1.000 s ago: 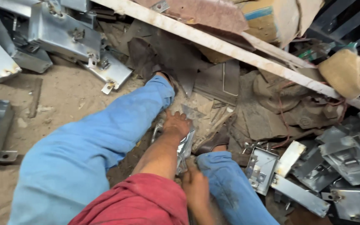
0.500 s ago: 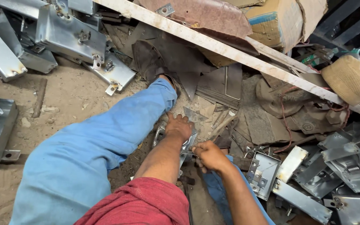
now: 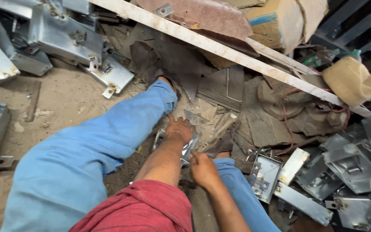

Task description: The person assembles metal components by hammering metal sheets into a frame and using a wrench to tighten bolts on the metal boxes.

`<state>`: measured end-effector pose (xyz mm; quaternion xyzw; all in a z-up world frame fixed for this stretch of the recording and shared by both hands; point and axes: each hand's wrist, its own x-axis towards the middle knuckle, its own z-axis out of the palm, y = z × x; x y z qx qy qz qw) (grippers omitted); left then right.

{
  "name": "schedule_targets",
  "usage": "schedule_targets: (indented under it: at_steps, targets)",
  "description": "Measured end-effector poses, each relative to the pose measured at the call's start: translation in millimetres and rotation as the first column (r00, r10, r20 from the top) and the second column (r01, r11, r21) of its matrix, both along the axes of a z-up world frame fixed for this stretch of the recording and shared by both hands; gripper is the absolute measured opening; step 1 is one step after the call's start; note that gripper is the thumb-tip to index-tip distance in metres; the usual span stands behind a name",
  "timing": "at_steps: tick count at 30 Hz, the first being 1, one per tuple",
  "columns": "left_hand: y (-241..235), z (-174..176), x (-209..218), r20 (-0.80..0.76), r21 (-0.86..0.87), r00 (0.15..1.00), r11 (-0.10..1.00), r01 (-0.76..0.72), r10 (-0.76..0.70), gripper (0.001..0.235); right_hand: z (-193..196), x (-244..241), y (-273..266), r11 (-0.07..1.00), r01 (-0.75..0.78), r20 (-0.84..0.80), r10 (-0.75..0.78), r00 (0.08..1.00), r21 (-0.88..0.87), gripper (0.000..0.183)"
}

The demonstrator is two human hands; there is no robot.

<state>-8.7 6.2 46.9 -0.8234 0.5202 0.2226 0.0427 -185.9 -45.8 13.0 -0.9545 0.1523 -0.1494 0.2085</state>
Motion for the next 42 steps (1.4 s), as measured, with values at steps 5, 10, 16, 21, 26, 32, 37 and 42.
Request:
schedule_targets:
  at_steps: [5, 10, 16, 21, 26, 32, 37, 42]
  targets:
    - [-3, -6, 1, 0.001, -0.009, 1.0, 1.0, -0.027, 0.027, 0.048, 14, -14, 48, 0.956, 0.279, -0.257, -0.249, 0.934, 0.088, 0.031]
    - [-24, -46, -2, -0.024, -0.044, 0.998, 0.998, -0.05, 0.049, 0.047, 23, -22, 58, 0.931, 0.358, -0.391, -0.305, 0.868, 0.068, 0.031]
    - [-46, -86, -5, -0.062, -0.156, 0.989, 0.978, -0.139, 0.131, 0.044, 24, -32, 63, 0.9, 0.433, -0.488, -0.357, 0.796, 0.05, 0.032]
    - [-26, -57, -3, -0.034, -0.111, 0.996, 0.99, -0.091, 0.088, 0.045, 9, -41, 104, 0.879, 0.464, -0.483, -0.361, 0.797, 0.109, 0.032]
    - [-15, -30, 0, -0.034, -0.087, 0.996, 0.992, -0.091, 0.088, 0.045, 27, -31, 61, 0.891, 0.39, -0.242, -0.335, 0.911, 0.234, 0.032]
    - [-8, -17, -1, -0.062, -0.055, 0.994, 0.994, -0.091, 0.087, 0.046, 41, -4, 8, 0.667, 0.391, -0.381, -0.172, 0.909, 0.634, 0.032]
    - [-7, -12, -1, -0.065, -0.044, 0.995, 0.996, -0.075, 0.072, 0.048, 46, 10, -14, 0.513, 0.461, -0.467, -0.127, 0.875, 0.724, 0.028]
    - [-7, -14, -2, -0.097, -0.063, 0.991, 0.993, -0.097, 0.091, 0.045, 45, 1, 25, 0.858, 0.393, -0.291, -0.303, 0.908, 0.332, 0.032]
